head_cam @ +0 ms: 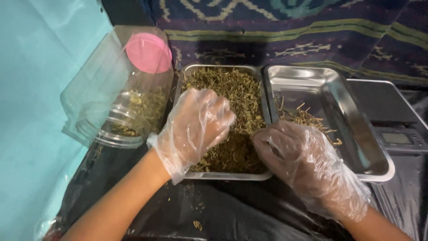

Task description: Sorting dried tea leaves by hand to remove stems and debris

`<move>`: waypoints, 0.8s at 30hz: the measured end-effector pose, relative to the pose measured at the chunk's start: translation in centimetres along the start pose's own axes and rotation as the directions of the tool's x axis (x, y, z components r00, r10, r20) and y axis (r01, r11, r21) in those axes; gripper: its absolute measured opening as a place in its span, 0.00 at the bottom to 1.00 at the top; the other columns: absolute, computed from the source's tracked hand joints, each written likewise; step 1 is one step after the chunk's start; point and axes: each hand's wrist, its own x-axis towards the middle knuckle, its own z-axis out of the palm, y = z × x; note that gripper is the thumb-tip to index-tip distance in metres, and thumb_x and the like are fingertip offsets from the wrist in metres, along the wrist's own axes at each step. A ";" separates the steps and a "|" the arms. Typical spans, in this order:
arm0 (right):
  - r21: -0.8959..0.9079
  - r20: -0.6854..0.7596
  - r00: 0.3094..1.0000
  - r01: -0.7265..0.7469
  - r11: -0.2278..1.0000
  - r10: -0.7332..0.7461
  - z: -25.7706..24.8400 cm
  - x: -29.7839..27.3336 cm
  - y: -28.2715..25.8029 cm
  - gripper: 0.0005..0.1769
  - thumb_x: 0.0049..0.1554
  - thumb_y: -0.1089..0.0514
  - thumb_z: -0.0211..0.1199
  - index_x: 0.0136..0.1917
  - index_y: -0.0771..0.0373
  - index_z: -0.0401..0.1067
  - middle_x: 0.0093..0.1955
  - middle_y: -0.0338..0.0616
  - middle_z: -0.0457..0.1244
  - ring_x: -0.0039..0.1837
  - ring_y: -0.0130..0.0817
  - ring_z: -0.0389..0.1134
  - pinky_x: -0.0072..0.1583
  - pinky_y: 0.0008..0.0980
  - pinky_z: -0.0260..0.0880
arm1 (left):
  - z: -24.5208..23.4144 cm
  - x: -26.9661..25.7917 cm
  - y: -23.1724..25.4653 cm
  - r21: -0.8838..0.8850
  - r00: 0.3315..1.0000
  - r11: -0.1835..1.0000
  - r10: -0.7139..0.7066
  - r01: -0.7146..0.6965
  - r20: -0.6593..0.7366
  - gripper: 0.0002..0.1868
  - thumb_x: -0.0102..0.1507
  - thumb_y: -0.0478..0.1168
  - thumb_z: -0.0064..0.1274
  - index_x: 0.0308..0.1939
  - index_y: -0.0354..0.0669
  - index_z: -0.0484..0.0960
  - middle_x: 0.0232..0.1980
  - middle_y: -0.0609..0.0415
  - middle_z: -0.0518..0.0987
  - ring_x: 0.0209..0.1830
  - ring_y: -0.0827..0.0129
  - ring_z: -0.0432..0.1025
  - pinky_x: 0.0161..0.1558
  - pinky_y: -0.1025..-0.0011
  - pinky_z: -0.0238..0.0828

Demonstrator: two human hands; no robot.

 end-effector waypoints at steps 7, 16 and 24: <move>-0.851 0.312 0.903 0.128 -0.509 -0.294 2.9 1.1 2.9 0.28 0.65 0.41 0.77 0.65 0.63 0.78 0.65 0.46 0.76 0.63 0.35 0.81 0.68 0.33 0.83 | 1.9 -0.4 0.4 -0.048 0.967 0.999 -0.037 0.026 -0.253 0.05 0.68 0.42 0.60 0.39 0.56 0.80 0.41 0.62 0.78 0.41 0.62 0.75 0.49 0.61 0.70; -0.475 0.409 0.858 -0.089 -0.876 -0.309 4.6 3.4 2.8 0.10 0.67 0.53 0.72 0.57 0.60 0.86 0.56 0.44 0.79 0.54 0.33 0.82 0.56 0.31 0.85 | 3.1 -0.6 1.1 -0.317 0.886 0.948 -0.160 0.016 -0.436 0.14 0.82 0.56 0.51 0.64 0.62 0.88 0.50 0.61 0.87 0.52 0.62 0.80 0.59 0.58 0.77; -0.435 0.436 0.870 -0.021 -0.900 -0.231 3.3 1.9 1.5 0.14 0.71 0.50 0.65 0.56 0.62 0.84 0.53 0.46 0.79 0.46 0.31 0.83 0.44 0.26 0.84 | -1.2 -0.3 1.5 -0.532 0.810 0.811 -0.133 -0.242 -0.571 0.14 0.83 0.51 0.50 0.54 0.49 0.87 0.47 0.60 0.89 0.41 0.61 0.81 0.46 0.59 0.74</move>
